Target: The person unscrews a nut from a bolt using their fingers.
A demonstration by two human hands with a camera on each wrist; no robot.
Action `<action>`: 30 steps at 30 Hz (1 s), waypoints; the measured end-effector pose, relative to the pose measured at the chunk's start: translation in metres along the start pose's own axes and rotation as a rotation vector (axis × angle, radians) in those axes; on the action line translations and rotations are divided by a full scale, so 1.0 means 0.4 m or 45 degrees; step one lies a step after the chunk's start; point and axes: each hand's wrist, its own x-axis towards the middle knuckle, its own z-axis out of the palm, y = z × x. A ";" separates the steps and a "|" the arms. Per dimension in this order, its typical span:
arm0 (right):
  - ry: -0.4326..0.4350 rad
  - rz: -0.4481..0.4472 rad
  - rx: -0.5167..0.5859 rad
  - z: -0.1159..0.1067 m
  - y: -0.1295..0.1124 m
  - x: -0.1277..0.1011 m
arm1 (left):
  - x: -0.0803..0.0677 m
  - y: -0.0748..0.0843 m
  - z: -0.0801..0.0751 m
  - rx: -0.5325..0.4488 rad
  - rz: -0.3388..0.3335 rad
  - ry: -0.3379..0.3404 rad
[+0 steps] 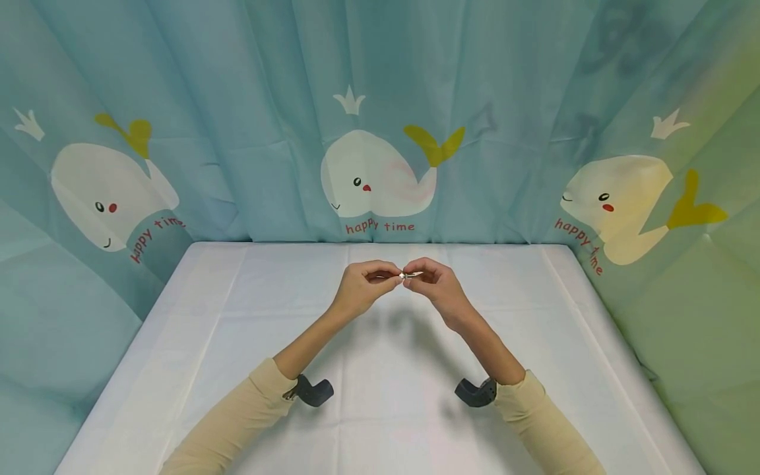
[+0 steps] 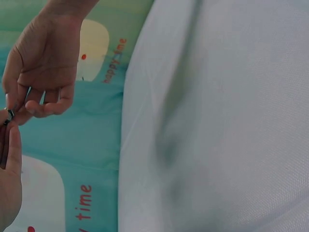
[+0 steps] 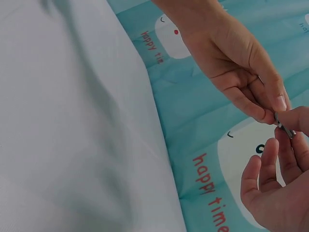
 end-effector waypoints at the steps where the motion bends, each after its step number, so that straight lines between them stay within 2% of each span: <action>1: -0.003 -0.002 0.001 0.000 0.001 0.000 | 0.000 -0.001 0.000 0.001 0.001 0.001; 14: 0.021 0.119 -0.056 -0.004 0.002 0.004 | 0.003 -0.003 -0.003 -0.013 0.016 0.004; 30: -0.034 0.010 0.007 -0.003 0.006 0.004 | 0.000 -0.003 0.002 -0.024 -0.013 0.004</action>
